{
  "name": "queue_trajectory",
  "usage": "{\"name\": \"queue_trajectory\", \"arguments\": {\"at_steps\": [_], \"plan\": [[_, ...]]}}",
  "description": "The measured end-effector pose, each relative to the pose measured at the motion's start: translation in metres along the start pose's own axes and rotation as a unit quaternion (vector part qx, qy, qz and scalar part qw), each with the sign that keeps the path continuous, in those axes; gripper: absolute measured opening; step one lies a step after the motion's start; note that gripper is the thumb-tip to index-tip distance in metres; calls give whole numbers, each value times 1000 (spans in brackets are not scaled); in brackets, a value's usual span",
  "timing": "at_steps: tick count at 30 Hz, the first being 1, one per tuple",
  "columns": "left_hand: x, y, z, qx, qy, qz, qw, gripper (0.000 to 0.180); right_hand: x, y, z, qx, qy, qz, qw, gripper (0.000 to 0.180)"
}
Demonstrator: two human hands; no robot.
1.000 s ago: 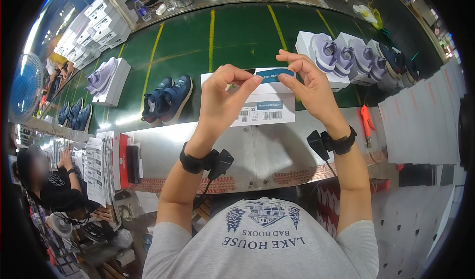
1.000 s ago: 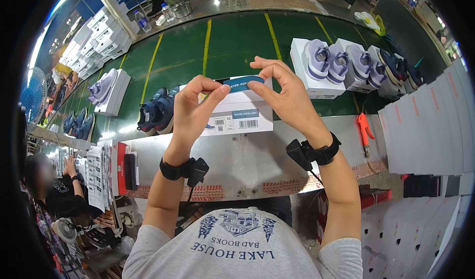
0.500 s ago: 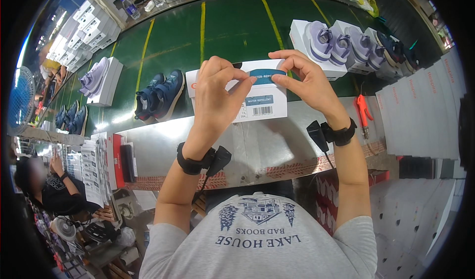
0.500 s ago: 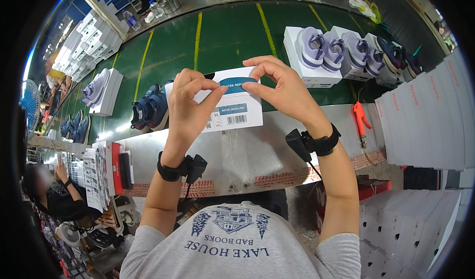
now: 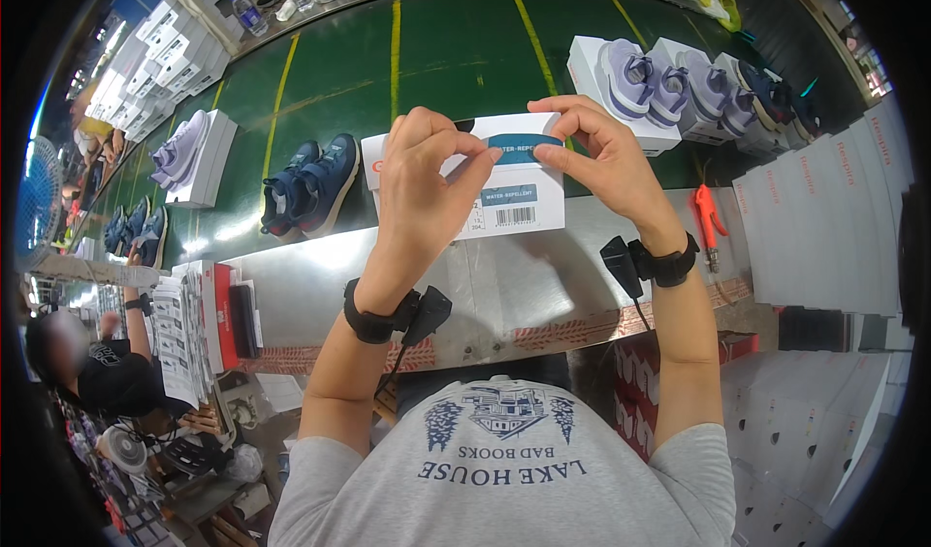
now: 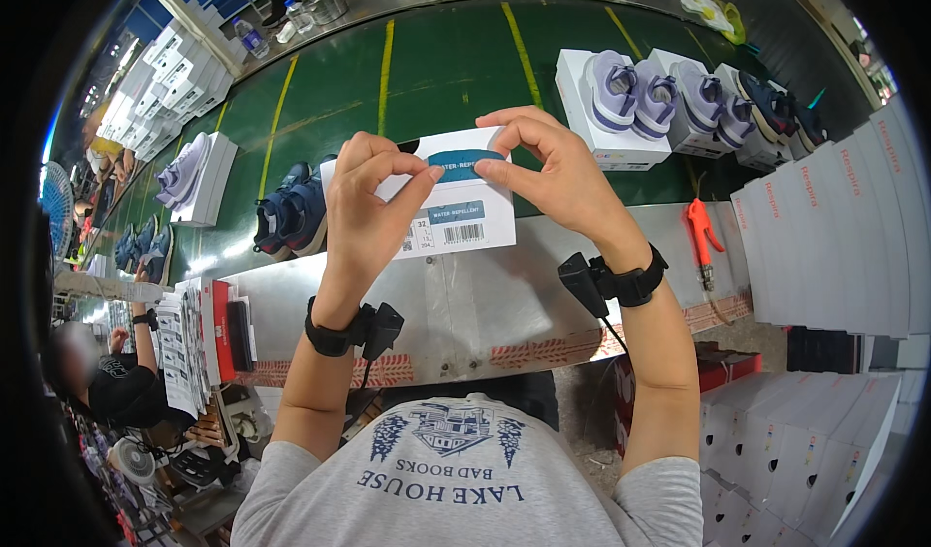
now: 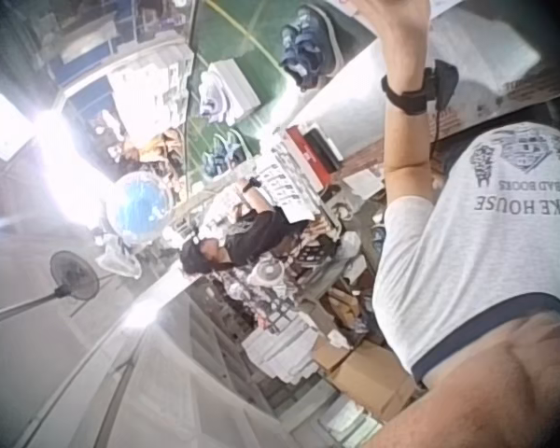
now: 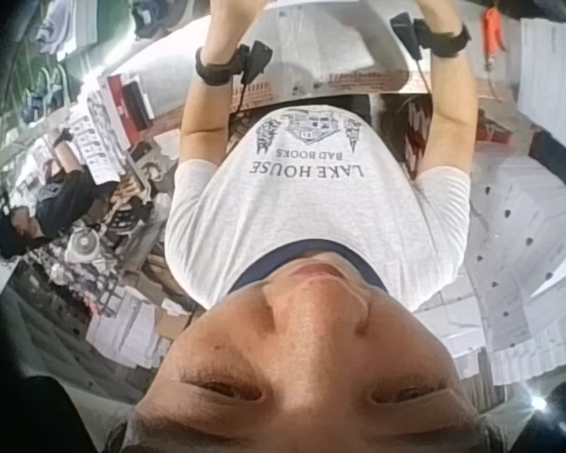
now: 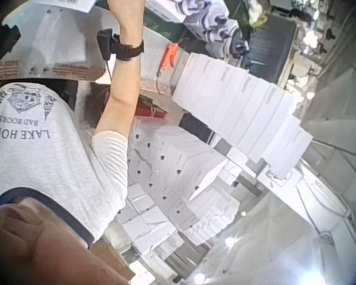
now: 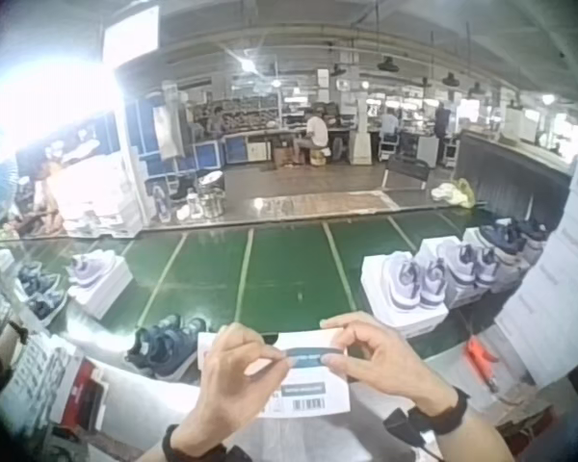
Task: Inspecting shoes on a factory line, applying tags/stickers to boxes, and stacking boxed shoes.
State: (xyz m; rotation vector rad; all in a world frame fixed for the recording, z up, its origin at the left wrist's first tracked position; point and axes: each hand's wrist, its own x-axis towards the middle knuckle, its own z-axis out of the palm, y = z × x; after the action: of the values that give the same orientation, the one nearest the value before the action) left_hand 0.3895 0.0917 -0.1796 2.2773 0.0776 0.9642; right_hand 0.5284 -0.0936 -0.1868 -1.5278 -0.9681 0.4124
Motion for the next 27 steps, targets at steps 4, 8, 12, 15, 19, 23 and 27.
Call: {"name": "queue_trajectory", "arguments": {"at_steps": [4,8,12,15,19,23,27], "plan": [[2,0,3,3,-1,-1,1000,10,0,1,-2,-20,-2,-6,1000,12],[3,-1,7,12,4,7,1000,12,1,6,-3,-39,13,-31,999,17],[2,-1,12,21,1,16,1000,16,1,15,-3,-100,40,-109,988,20],[3,-1,14,107,43,82,990,26,1,14,10,106,124,-60,985,25],[2,-3,17,62,-19,33,997,36,6,20,-2,91,114,15,989,27],[4,-5,12,40,-90,-9,995,31,8,13,-7,56,135,67,987,29],[7,-6,18,28,-55,22,998,29,-18,0,40,-552,151,-179,801,59]]}}
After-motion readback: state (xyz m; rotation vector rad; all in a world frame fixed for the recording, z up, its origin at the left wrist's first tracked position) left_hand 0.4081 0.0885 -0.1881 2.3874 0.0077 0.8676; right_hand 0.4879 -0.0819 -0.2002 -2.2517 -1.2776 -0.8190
